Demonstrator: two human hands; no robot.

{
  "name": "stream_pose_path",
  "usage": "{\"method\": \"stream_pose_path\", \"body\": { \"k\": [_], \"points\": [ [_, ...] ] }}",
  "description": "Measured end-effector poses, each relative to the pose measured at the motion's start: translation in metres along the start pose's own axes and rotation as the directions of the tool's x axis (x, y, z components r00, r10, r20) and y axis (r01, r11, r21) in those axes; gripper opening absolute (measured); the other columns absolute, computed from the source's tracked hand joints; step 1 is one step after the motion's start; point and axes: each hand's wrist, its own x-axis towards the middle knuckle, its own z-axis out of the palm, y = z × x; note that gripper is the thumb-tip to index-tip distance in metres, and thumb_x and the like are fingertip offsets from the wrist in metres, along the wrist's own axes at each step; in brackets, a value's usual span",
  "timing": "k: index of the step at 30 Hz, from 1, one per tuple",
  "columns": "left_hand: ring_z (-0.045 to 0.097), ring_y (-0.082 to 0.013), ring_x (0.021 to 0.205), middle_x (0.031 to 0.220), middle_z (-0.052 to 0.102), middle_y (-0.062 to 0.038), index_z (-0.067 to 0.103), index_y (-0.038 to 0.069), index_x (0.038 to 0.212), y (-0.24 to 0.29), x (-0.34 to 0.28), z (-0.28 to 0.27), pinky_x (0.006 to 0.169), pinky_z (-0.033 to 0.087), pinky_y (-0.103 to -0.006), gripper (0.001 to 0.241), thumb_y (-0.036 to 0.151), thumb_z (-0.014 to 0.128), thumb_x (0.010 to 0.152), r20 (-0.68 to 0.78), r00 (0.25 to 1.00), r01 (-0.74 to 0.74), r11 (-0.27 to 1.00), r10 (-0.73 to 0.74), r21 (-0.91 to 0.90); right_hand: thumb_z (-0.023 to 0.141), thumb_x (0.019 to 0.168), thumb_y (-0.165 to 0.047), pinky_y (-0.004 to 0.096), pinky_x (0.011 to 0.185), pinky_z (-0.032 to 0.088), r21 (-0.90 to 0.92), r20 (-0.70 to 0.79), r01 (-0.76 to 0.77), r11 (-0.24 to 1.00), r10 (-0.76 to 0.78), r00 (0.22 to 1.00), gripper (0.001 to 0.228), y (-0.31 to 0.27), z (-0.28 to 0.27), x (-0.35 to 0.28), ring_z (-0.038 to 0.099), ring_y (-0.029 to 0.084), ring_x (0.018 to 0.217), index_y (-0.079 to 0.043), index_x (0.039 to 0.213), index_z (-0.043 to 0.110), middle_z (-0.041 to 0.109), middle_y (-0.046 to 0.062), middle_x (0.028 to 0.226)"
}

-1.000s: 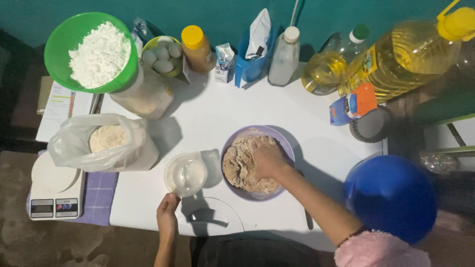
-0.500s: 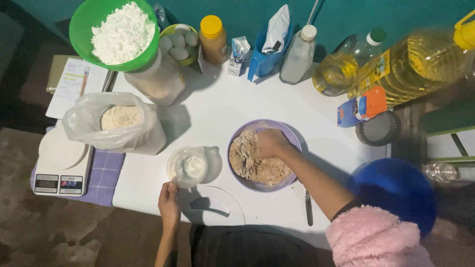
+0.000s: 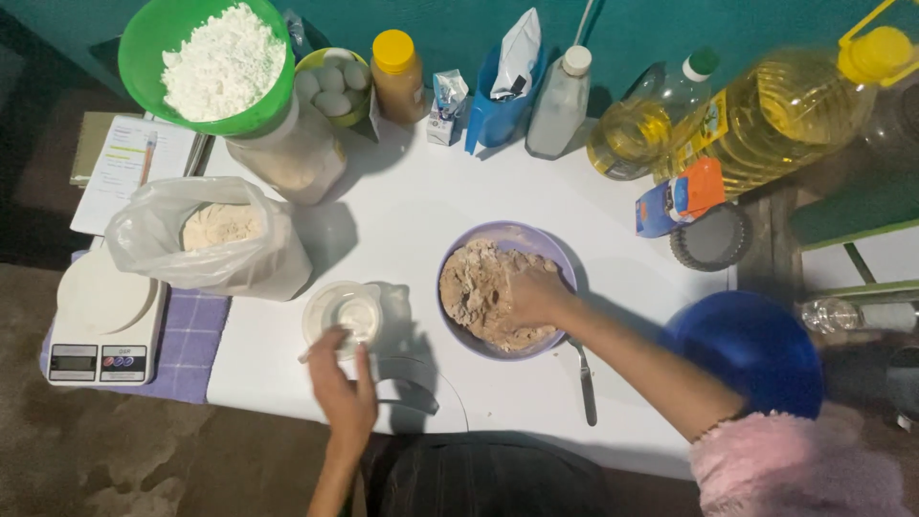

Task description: The recorder is kneading dough in a purple bowl on a table with various ingredients.

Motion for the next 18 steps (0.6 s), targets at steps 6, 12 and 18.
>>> {"method": "stream_pose_path", "body": {
  "k": [6, 12, 18],
  "points": [
    [0.044, -0.0377, 0.140, 0.154, 0.043, -0.026, 0.029, -0.002, 0.158, 0.088, 0.015, 0.081, 0.114, 0.036, -0.0471, 0.075, 0.033, 0.062, 0.100, 0.333, 0.925, 0.289, 0.907, -0.183, -0.305, 0.095, 0.053, -0.047, 0.057, 0.100, 0.045, -0.081, -0.218, -0.134, 0.988, 0.114, 0.969, 0.110, -0.044, -0.012, -0.030, 0.061, 0.041, 0.116, 0.007, 0.137, 0.047, 0.055, 0.027, 0.133],
    [0.055, -0.0252, 0.136, 0.150, 0.056, -0.015, 0.037, 0.013, 0.159, 0.080, 0.041, 0.107, 0.115, 0.039, -0.0360, 0.064, 0.042, 0.051, 0.103, 0.547, 0.771, 0.603, 0.653, -0.328, -0.458, 0.083, 0.067, -0.039, 0.048, 0.086, 0.058, -0.145, -0.248, -0.122, 0.982, 0.083, 0.965, 0.041, -0.009, 0.041, 0.021, 0.071, 0.034, 0.099, -0.005, 0.088, 0.079, 0.075, 0.019, 0.097],
    [0.052, -0.0228, 0.136, 0.150, 0.055, -0.013, 0.039, 0.013, 0.158, 0.066, 0.033, 0.115, 0.114, 0.038, -0.0351, 0.060, 0.037, 0.052, 0.105, 0.555, 0.780, 0.609, 0.557, -0.289, -0.565, 0.083, 0.064, -0.035, 0.046, 0.091, 0.059, -0.007, -0.175, -0.091, 0.996, 0.088, 0.981, 0.043, 0.002, 0.011, 0.031, 0.074, 0.036, 0.098, -0.003, 0.091, 0.076, 0.074, 0.023, 0.101]
  ]
}}
